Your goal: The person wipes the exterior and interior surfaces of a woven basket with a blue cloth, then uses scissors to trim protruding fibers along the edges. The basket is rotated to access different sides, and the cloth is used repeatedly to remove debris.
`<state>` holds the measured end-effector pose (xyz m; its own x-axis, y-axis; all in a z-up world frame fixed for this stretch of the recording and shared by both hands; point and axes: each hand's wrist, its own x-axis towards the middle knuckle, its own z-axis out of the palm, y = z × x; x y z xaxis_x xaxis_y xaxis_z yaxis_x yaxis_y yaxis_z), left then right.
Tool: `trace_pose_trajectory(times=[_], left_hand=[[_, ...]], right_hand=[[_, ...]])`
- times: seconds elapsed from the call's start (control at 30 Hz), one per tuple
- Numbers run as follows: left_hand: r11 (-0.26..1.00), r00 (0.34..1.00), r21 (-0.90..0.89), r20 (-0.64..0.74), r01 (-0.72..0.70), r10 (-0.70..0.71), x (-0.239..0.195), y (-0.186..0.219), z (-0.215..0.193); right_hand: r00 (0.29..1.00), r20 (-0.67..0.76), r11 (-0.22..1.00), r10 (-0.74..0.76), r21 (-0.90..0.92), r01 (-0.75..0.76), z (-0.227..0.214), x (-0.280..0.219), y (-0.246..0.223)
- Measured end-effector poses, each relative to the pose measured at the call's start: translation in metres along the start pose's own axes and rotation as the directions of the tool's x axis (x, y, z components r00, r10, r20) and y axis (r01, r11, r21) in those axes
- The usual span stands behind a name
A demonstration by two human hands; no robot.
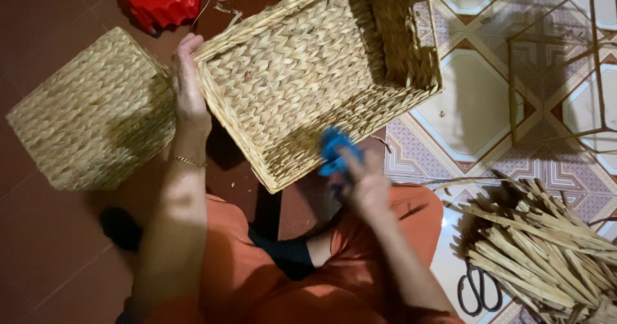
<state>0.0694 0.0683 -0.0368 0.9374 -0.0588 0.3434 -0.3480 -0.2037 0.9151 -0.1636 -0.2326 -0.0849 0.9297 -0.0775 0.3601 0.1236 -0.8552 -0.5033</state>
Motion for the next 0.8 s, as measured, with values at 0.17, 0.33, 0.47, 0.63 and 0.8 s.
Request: trace_pose_trajectory(times=[0.17, 0.33, 0.47, 0.63, 0.8], left_hand=[[0.991, 0.999, -0.125, 0.028, 0.048, -0.044, -0.008, -0.001, 0.005], [0.981, 0.999, -0.188, 0.025, 0.043, -0.039, -0.015, 0.012, 0.009], [0.997, 0.999, -0.069, 0.004, 0.034, -0.033, -0.024, 0.023, 0.015], [0.977, 0.997, -0.204, 0.047, 0.062, -0.053, -0.034, 0.029, 0.015], [0.998, 1.000, -0.067, 0.028, 0.015, -0.013, -0.034, 0.026, 0.014]], right_hand=[[0.955, -0.144, 0.946, 0.258, -0.161, -0.280, -0.013, 0.030, 0.097], [0.956, -0.115, 0.943, 0.269, -0.171, -0.286, -0.004, 0.031, 0.089], [0.990, 0.034, 0.990, 0.136, -0.048, -0.134, 0.010, -0.012, 0.002], [0.963, 0.259, 0.996, -0.068, 0.074, 0.051, 0.022, -0.043, -0.069], [0.966, 0.220, 0.988, -0.138, 0.092, 0.120, 0.023, -0.046, -0.045]])
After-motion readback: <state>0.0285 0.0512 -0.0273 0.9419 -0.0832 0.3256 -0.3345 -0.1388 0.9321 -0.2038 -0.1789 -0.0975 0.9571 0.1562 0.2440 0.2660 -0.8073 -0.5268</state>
